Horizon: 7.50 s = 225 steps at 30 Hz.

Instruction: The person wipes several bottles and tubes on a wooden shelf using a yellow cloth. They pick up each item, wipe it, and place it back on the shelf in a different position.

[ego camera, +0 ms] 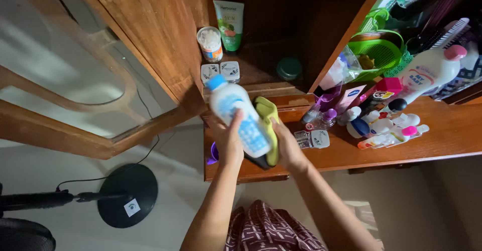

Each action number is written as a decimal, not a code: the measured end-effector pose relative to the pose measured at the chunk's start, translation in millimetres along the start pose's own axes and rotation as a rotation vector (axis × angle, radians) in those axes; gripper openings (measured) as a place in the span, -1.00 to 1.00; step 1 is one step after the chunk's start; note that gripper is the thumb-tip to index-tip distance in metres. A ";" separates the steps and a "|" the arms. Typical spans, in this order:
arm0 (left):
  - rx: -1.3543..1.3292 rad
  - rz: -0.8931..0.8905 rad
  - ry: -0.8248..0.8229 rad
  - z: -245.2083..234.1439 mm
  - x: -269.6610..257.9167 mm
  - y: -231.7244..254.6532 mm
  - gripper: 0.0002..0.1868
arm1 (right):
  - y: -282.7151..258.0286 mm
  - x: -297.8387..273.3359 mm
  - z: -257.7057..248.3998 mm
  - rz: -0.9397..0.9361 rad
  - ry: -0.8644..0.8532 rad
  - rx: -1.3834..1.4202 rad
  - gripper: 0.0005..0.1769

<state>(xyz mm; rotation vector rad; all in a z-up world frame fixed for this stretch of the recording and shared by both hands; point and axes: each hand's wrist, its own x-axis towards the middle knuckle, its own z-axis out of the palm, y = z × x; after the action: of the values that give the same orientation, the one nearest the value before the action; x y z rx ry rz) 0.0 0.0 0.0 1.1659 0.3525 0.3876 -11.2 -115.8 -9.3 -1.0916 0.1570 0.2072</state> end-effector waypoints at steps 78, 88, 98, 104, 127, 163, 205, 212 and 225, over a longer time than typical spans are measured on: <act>0.435 0.218 -0.584 24.7 94.9 40.7 -0.29 | -122.2 117.5 15.0 -0.121 -0.127 -0.915 -0.41; 0.493 -0.026 -0.357 -33.4 95.9 29.8 -0.49 | -55.4 297.8 -15.6 -0.277 0.205 -0.656 -0.23; 0.428 -0.135 -0.408 -59.4 102.5 15.3 -0.40 | -75.7 346.4 -69.1 -0.030 0.050 -0.829 -0.37; 0.420 -0.111 -0.422 -56.8 98.8 8.3 -0.37 | -93.6 319.8 -11.1 -0.022 0.213 -0.626 -0.55; 0.415 -0.201 -0.895 113.2 -10.7 -88.6 -0.46 | -135.1 29.2 -195.8 -0.622 0.646 -1.078 -0.95; 0.337 -0.089 -1.057 201.7 -48.5 -47.2 -0.44 | -396.3 -75.5 -252.1 -0.417 0.684 -2.039 -0.50; 0.707 -0.129 -0.359 -0.9 -2.9 -52.3 -0.21 | -15.5 13.7 -39.2 -0.570 -0.006 -0.623 -0.47; 0.926 0.189 -0.193 4.5 -17.8 -60.6 -0.39 | 36.9 126.0 -125.1 -1.162 -0.295 -1.185 0.03; 0.649 0.004 -0.205 20.9 -9.9 -4.4 -0.60 | 68.1 12.7 -20.7 -1.387 0.111 -1.764 -0.79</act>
<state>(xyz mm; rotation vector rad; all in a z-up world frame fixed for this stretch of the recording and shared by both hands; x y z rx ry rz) 1.5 -23.2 3.9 1.8240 0.3031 0.1512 -16.0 -102.8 -80.3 -2.6446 -0.8754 -1.2150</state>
